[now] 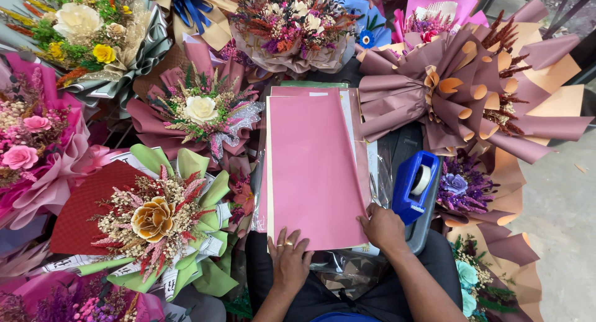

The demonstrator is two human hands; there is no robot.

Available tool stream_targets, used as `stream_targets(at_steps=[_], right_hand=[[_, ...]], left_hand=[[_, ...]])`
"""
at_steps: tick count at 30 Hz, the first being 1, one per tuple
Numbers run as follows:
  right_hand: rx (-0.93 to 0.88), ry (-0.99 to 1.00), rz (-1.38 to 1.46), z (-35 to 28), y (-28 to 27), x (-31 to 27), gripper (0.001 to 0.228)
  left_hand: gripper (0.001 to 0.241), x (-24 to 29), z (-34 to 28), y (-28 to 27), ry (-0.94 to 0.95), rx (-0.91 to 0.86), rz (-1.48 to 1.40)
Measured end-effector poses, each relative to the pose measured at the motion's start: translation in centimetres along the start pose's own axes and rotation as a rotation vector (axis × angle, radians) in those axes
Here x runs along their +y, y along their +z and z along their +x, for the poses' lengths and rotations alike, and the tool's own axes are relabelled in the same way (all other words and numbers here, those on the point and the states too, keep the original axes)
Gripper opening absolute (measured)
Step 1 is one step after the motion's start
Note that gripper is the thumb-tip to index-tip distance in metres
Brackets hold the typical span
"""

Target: The person organizes and folds sheets of wrapping paper by hand while surrounded by bouquets.

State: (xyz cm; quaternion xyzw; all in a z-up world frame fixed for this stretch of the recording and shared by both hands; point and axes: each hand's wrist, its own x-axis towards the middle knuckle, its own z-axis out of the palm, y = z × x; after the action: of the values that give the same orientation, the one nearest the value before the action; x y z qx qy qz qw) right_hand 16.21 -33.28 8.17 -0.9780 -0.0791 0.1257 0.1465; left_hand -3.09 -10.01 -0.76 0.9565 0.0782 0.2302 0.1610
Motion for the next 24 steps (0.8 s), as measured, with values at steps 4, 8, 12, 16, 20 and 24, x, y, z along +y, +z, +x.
stream_targets(at_steps=[4,8,12,16,20,24], right_hand=[[-0.057,-0.012,0.187,0.5,-1.5,-0.2,0.031],[-0.208,0.100,0.424,0.5,-2.1,-0.4,0.058],[-0.225,0.095,0.570,-1.1,-5.5,-1.9,0.046],[-0.091,-0.029,0.579,-0.7,-6.4,-1.7,0.038],[-0.091,-0.076,0.701,-1.7,-9.1,-3.9,0.030],[-0.172,0.021,0.958,2.1,-4.1,-1.8,0.029]], left_hand=[[0.024,-0.5,0.0,-0.8,-0.002,0.065,-0.050],[0.033,-1.0,-0.3,-1.5,-0.059,0.075,-0.065],[0.050,-1.8,-0.3,-1.9,-0.163,-0.037,-0.105],[0.051,-1.5,-0.7,-2.4,-0.137,0.049,-0.104],[0.065,-1.0,-0.5,-2.8,-0.285,-0.007,-0.145],[0.083,-1.0,0.8,-4.1,-0.553,-0.196,-0.232]])
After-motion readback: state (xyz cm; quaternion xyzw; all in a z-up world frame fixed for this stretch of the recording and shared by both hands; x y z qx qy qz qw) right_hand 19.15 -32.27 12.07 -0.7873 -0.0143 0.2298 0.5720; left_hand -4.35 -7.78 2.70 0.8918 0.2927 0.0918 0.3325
